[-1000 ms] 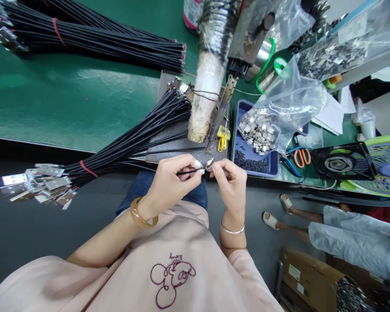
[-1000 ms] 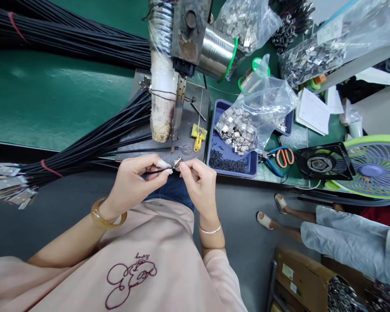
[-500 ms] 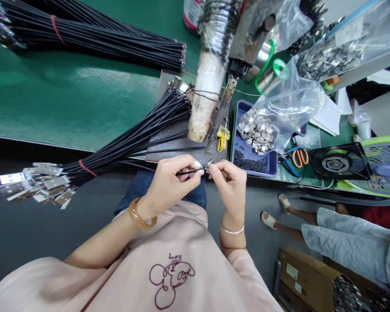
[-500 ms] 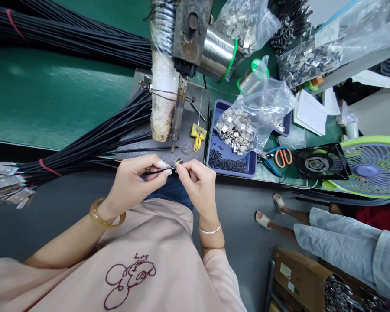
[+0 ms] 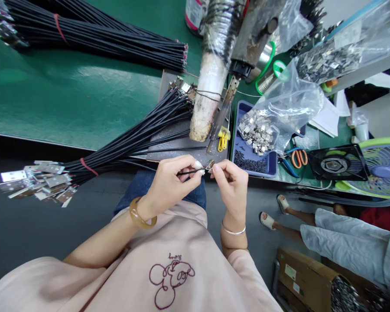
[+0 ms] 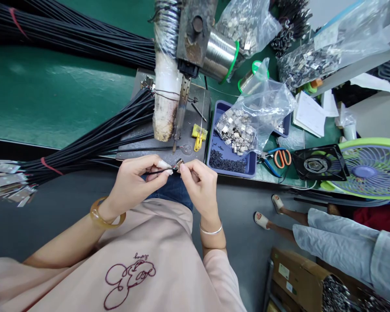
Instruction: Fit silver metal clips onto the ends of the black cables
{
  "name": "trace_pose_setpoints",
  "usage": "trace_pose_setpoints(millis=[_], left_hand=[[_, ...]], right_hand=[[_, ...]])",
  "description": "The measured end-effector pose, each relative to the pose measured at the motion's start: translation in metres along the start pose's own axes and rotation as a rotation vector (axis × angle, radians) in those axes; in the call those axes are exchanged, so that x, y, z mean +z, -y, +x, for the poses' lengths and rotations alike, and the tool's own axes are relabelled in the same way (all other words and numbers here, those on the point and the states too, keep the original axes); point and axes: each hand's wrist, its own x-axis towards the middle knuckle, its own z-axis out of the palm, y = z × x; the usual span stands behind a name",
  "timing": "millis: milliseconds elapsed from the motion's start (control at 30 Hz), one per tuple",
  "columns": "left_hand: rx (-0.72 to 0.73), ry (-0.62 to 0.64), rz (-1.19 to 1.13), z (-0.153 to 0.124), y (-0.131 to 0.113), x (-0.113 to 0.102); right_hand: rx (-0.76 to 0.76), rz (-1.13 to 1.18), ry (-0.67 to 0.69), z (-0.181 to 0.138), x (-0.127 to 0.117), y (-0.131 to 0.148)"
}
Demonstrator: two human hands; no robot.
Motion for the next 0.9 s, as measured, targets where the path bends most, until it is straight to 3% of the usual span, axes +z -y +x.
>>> trace_pose_setpoints(millis=[500,700,800,900], left_hand=[[0.010,0.003,0.004,0.0004,0.0000,-0.0002],[0.019,0.010,0.028,0.0001,0.0015,0.0002],[-0.024,0.023,-0.006,0.0003,0.0027,-0.0011],[-0.125,0.058,-0.130,0.0012,0.0031,-0.0037]], right_hand=[[0.064,0.056,0.029,0.0020,-0.0006,-0.0018],[-0.055,-0.118,-0.026,0.0018,0.0035,0.0022],[-0.073,-0.179,-0.131,0.0038,0.0035,0.0016],[0.008,-0.099,-0.087,0.0058,0.0014,-0.0006]])
